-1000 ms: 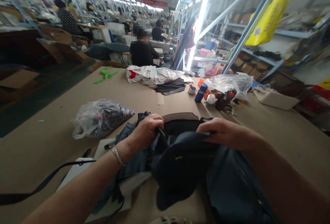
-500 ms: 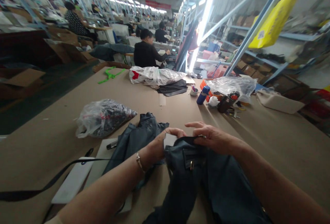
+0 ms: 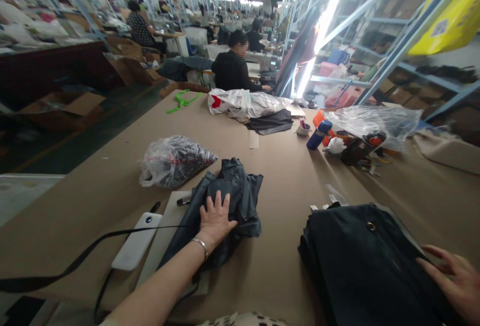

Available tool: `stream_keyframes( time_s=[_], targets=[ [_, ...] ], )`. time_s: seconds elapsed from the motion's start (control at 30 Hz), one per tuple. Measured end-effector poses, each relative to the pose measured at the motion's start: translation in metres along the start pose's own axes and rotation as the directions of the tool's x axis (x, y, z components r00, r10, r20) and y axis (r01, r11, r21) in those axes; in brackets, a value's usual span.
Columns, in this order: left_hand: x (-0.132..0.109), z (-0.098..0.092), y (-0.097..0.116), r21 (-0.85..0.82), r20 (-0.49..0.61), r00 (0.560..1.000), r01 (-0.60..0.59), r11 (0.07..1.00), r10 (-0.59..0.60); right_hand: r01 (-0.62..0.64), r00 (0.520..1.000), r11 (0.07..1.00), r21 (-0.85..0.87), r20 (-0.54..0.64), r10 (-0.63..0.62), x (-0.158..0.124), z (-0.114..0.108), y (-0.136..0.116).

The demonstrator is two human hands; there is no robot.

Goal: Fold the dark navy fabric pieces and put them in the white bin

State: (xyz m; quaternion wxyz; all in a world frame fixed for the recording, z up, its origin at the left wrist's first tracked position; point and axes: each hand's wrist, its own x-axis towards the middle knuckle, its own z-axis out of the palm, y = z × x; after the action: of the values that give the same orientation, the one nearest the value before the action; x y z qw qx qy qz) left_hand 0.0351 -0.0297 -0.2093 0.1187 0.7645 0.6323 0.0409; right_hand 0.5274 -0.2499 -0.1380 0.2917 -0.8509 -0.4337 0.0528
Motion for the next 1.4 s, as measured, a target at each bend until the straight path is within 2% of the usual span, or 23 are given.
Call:
stream_keyframes(
  time_s=[0.07,0.1,0.17,0.23,0.33,0.37,0.4,0.47,0.5,0.53,0.6,0.7,0.73,0.8,0.87,0.9,0.97,1.03,1.07,1.13,1.23,1.33,1.4],
  targets=[
    [0.0,0.011,-0.013,-0.069,0.056,0.997,0.058,0.996,-0.054,-0.001,1.0,1.0,-0.017,0.008,0.001,-0.011,0.017,-0.006],
    [0.002,0.014,-0.017,-0.174,0.067,0.994,0.092,0.98,-0.081,0.005,0.999,1.0,0.007,0.045,-0.006,-0.018,0.027,-0.02],
    [0.008,0.013,-0.025,-0.382,0.07,0.988,0.152,0.911,-0.136,0.124,0.986,0.988,0.091,0.101,-0.133,-0.032,0.052,-0.062],
    [0.015,0.002,-0.029,-0.49,0.076,0.981,0.193,0.85,-0.179,0.253,0.937,0.943,0.216,0.186,-0.294,-0.047,0.079,-0.111],
    [0.018,-0.027,-0.025,-0.611,0.098,0.975,0.216,0.761,-0.199,0.275,0.828,0.854,0.441,0.344,-0.444,-0.065,0.115,-0.173],
    [0.016,-0.039,-0.02,-0.705,0.134,0.972,0.23,0.671,-0.192,0.251,0.797,0.829,0.501,0.379,-0.47,-0.069,0.125,-0.189],
    [0.012,-0.05,-0.014,-0.814,0.186,0.967,0.252,0.524,-0.176,0.218,0.774,0.804,0.553,0.404,-0.488,-0.071,0.134,-0.202],
    [0.002,-0.074,-0.001,-0.944,0.299,0.947,0.311,0.109,-0.118,0.127,0.76,0.762,0.635,0.431,-0.486,-0.071,0.151,-0.222],
    [-0.004,-0.086,0.006,-0.938,0.342,0.936,0.335,-0.084,-0.086,0.062,0.763,0.744,0.666,0.449,-0.465,-0.069,0.159,-0.23],
    [-0.01,-0.096,0.012,-0.911,0.372,0.926,0.351,-0.215,-0.063,-0.023,0.767,0.725,0.689,0.477,-0.43,-0.066,0.165,-0.238],
    [-0.02,-0.114,0.021,-0.884,0.392,0.919,0.366,-0.291,-0.032,-0.25,0.739,0.658,0.711,0.578,-0.345,-0.061,0.177,-0.251],
    [-0.028,-0.129,0.032,-0.878,0.386,0.921,0.381,-0.289,0.043,-0.533,0.632,0.428,0.73,0.679,-0.373,-0.059,0.188,-0.271],
    [-0.027,-0.13,0.034,-0.881,0.381,0.923,0.383,-0.278,0.063,-0.569,0.626,0.349,0.745,0.667,-0.405,-0.06,0.19,-0.275],
    [-0.023,-0.125,0.037,-0.897,0.365,0.928,0.371,-0.24,0.069,-0.557,0.674,0.263,0.788,0.614,-0.412,-0.061,0.194,-0.277],
    [-0.015,-0.112,0.038,-0.944,0.305,0.952,0.299,-0.142,-0.019,-0.491,0.743,0.326,0.808,0.584,-0.328,-0.058,0.198,-0.266],
    [-0.011,-0.105,0.037,-0.969,0.245,0.964,0.241,-0.046,-0.107,-0.447,0.771,0.412,0.794,0.575,-0.273,-0.055,0.2,-0.257],
    [-0.007,-0.089,0.034,-0.964,0.054,0.96,0.122,0.236,-0.275,-0.347,0.817,0.619,0.705,0.551,-0.169,-0.047,0.202,-0.233],
    [-0.009,-0.075,0.036,-0.878,-0.13,0.948,0.026,0.478,-0.29,-0.255,0.847,0.768,0.588,0.519,-0.116,-0.041,0.202,-0.211],
    [-0.012,-0.07,0.04,-0.846,-0.171,0.957,-0.02,0.532,-0.235,-0.217,0.852,0.811,0.544,0.512,-0.115,-0.04,0.2,-0.204],
    [-0.023,-0.061,0.053,-0.848,-0.113,0.991,-0.061,0.526,-0.066,-0.146,0.843,0.863,0.484,0.517,-0.147,-0.041,0.196,-0.199],
    [-0.037,-0.047,0.083,-0.911,0.168,0.979,0.108,0.398,0.12,0.02,0.831,0.94,0.341,0.518,-0.206,-0.052,0.184,-0.211],
    [-0.041,-0.036,0.106,-0.908,0.396,0.905,0.362,0.209,0.157,0.265,0.834,0.95,0.167,0.454,-0.312,-0.062,0.172,-0.225],
    [-0.039,-0.033,0.111,-0.895,0.433,0.893,0.41,0.176,0.123,0.401,0.805,0.91,0.11,0.433,-0.407,-0.065,0.165,-0.229]
  ],
)
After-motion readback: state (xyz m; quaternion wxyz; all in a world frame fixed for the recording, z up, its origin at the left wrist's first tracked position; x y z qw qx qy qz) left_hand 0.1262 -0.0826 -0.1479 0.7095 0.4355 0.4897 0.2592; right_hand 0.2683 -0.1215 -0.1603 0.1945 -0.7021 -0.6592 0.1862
